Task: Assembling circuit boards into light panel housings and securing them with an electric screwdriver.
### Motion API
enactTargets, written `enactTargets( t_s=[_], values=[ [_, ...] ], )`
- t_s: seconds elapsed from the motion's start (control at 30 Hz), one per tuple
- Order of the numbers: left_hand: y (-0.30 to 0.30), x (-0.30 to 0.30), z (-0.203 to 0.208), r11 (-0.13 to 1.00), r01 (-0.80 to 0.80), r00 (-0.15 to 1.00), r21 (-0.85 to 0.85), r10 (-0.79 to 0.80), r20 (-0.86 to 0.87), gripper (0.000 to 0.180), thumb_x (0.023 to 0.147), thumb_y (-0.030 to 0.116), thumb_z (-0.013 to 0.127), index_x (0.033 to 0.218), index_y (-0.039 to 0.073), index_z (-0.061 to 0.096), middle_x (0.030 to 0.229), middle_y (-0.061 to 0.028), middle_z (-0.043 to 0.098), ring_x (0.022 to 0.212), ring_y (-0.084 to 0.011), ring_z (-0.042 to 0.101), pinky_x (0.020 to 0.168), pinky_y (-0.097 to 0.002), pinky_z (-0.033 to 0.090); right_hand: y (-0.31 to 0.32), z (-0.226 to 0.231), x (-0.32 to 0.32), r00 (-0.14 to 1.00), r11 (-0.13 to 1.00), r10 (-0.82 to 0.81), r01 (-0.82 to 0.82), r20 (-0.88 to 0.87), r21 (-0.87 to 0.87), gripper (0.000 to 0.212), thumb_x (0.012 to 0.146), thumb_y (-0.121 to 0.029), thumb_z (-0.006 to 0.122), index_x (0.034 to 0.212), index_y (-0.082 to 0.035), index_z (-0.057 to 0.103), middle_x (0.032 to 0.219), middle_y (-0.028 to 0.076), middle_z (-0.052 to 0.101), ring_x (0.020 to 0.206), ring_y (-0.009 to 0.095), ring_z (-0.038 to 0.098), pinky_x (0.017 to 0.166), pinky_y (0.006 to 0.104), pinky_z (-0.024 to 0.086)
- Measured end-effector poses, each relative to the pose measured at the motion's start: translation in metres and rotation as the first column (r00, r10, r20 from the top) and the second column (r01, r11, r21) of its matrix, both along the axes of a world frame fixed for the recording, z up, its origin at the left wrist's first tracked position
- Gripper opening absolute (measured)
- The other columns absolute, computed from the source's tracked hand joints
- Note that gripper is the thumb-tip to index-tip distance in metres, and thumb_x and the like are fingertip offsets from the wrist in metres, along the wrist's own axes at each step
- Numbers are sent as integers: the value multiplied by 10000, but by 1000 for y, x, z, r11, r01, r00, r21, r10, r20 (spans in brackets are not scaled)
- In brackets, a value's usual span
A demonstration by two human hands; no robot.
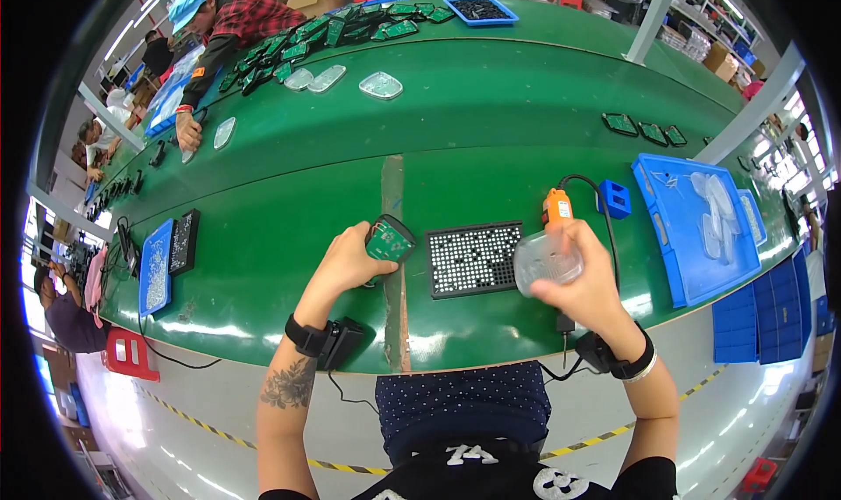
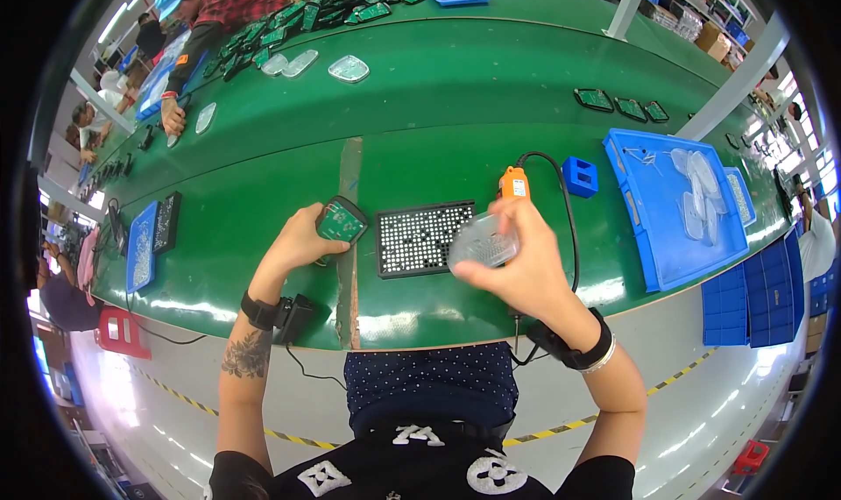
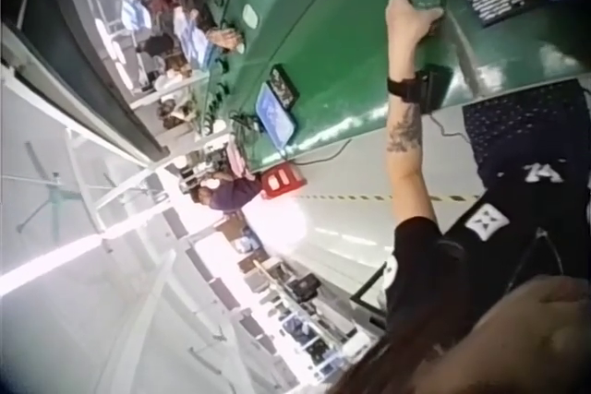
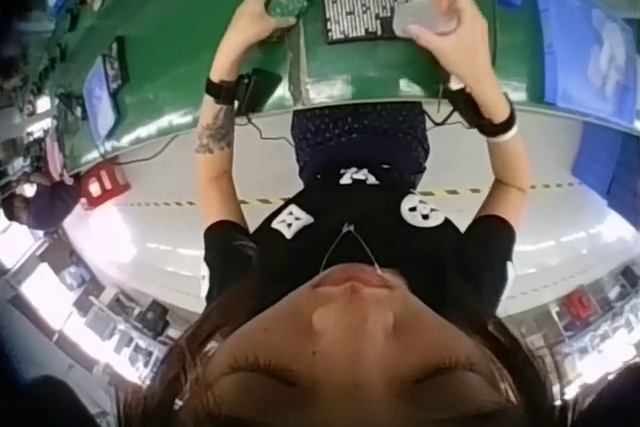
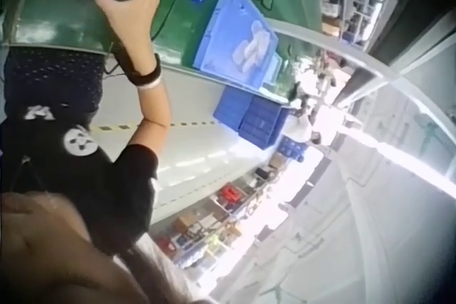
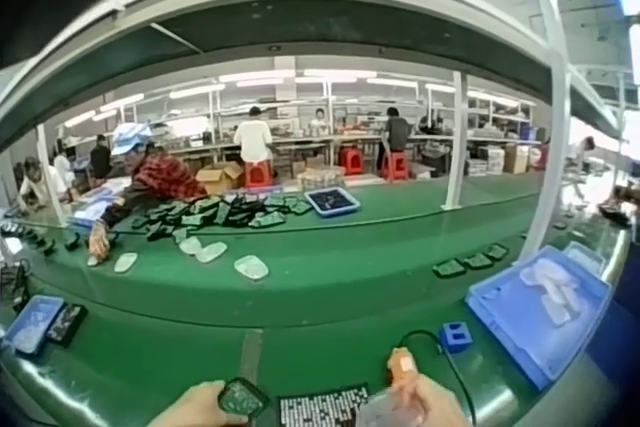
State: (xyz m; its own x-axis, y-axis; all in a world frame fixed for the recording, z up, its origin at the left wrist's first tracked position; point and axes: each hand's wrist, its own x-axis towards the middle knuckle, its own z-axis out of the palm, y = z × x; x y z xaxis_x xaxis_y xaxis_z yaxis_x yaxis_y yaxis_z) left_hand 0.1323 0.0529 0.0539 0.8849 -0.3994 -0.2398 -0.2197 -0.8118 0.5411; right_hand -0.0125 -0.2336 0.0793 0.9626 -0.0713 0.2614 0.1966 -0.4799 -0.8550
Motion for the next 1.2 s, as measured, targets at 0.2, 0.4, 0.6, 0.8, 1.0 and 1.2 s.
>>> enactTargets(
  t_s=[0.2,0.4,0.6,0.8,1.0,1.2],
  values=[
    [-20,-60,29,411,-371,913,-833,-1,-407,438,870,73,489,1269,52,311,1067,-183,533,824,-266,609,660,-355,531,16,13,-18,929,795,129,113,-348,595,282,839,-172,597,1013,-30,426,847,121,591,585,191,609,488,257,492],
    [-59,-113,39,-6,-577,781,-817,-296,-550,513,937,301,398,1368,109,197,1138,-151,492,979,-239,561,721,-366,528,72,34,-35,940,608,298,-52,-168,792,172,879,-65,514,1011,24,448,884,133,572,490,152,580,386,215,445],
    [-57,-130,36,-56,-622,677,-781,-540,-500,544,918,256,469,1367,97,206,1222,-115,442,1134,-222,467,840,-365,489,68,39,-35,980,846,146,-55,-132,530,272,841,11,532,1094,38,435,962,135,525,552,120,576,403,210,453],
    [-60,-138,41,159,-544,659,-824,-527,-537,603,836,26,546,1348,43,229,1223,-121,454,1102,-218,500,863,-338,475,54,26,-28,996,962,73,-57,-49,267,336,786,66,576,1112,50,499,986,110,504,703,78,556,503,185,479],
    [-54,-140,36,227,-550,644,-804,-498,-581,512,800,-35,567,1263,-26,349,1143,-112,529,1014,-209,557,850,-316,472,61,38,-26,985,892,49,30,-163,452,225,781,63,595,1005,64,581,921,90,566,727,74,570,599,186,491],
    [-50,-148,32,440,-267,859,-857,-295,-419,437,805,19,593,1202,-32,419,1049,-99,575,925,-160,577,800,-276,467,55,24,-26,958,815,207,-58,-197,576,272,801,35,599,1069,41,553,824,54,616,702,68,576,592,192,481]
  ],
)
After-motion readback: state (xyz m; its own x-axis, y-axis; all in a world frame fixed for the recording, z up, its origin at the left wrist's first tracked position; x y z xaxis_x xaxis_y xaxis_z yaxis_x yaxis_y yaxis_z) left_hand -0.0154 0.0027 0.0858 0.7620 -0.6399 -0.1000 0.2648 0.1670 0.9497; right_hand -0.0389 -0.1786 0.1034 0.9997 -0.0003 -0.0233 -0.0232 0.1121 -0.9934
